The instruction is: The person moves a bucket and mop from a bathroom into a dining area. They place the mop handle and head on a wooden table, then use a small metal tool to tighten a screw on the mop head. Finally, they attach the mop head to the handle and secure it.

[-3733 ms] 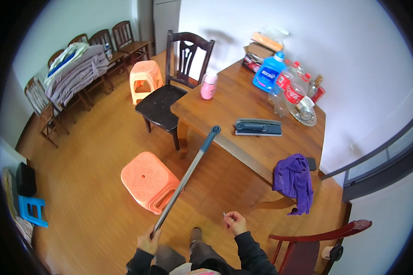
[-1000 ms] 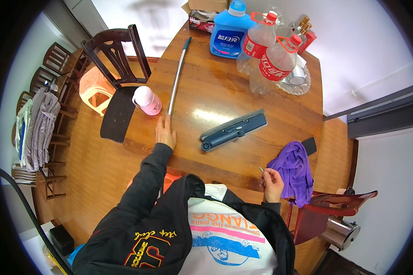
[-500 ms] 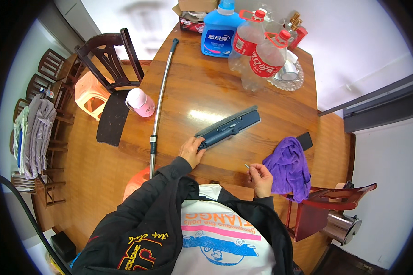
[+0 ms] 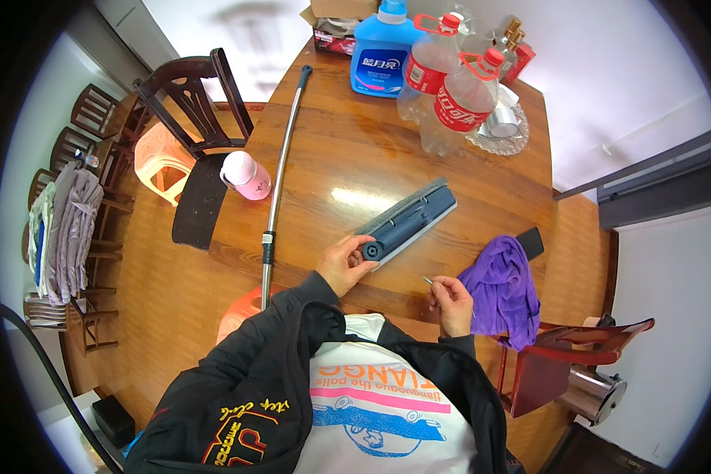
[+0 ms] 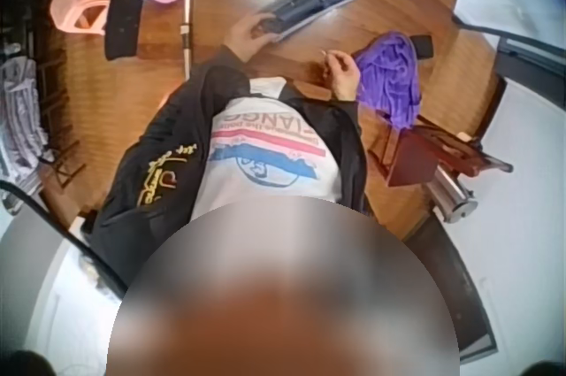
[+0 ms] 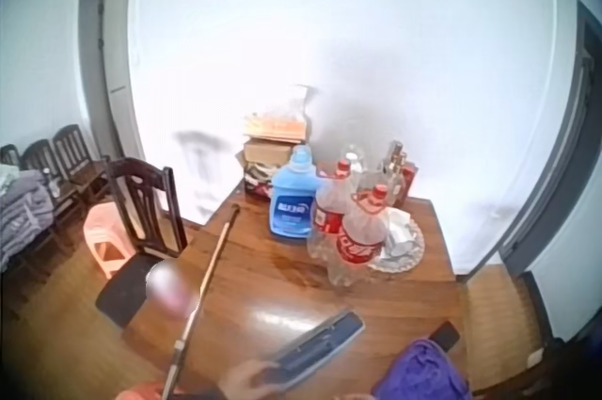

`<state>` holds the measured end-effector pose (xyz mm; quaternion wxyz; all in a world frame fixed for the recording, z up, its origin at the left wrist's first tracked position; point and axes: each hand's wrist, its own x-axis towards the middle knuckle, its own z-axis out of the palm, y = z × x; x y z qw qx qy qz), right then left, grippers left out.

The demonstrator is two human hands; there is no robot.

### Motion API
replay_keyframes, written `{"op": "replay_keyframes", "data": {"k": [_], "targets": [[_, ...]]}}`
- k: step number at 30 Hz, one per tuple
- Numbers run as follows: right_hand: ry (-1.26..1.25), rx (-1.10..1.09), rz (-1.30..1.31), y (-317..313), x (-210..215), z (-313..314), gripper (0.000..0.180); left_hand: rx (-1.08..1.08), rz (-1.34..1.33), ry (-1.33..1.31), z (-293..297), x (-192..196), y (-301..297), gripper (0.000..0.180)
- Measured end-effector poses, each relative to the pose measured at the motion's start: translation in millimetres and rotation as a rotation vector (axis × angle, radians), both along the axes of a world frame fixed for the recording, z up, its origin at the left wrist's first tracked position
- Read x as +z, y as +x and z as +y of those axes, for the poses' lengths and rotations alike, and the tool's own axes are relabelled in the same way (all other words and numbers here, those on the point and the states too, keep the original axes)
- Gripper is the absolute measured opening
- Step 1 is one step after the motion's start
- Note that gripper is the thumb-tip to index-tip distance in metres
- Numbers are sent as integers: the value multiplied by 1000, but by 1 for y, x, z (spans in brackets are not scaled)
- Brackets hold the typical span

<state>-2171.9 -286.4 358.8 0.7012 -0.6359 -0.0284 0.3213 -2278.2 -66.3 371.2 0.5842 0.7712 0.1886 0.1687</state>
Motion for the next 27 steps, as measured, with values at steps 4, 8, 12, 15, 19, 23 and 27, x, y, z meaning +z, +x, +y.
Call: {"op": "replay_keyframes", "data": {"k": [4, 8, 12, 15, 19, 23, 27], "targets": [[47, 45, 21, -1, 19, 15, 14, 26, -26, -39, -7, 7, 3, 37], [107, 116, -21, -4, 38, 32, 15, 75, -57, -139, -10, 7, 5, 31], [93, 155, -105, -9, 52, 49, 16, 102, 30, -344, -8, 18, 8, 24], [-38, 197, -286, -15, 58, 63, 15, 88, 96, -337, -2, 21, 5, 22], [-161, 173, -786, -19, 79, 75, 16, 35, 147, -291, 3, 25, -1, 25], [-52, 108, -955, -25, 91, 91, 18, -8, 158, -355, -1, 27, -3, 27], [-88, 244, -1161, -26, 81, 95, 22, -47, 182, -335, 4, 23, -6, 30]]}}
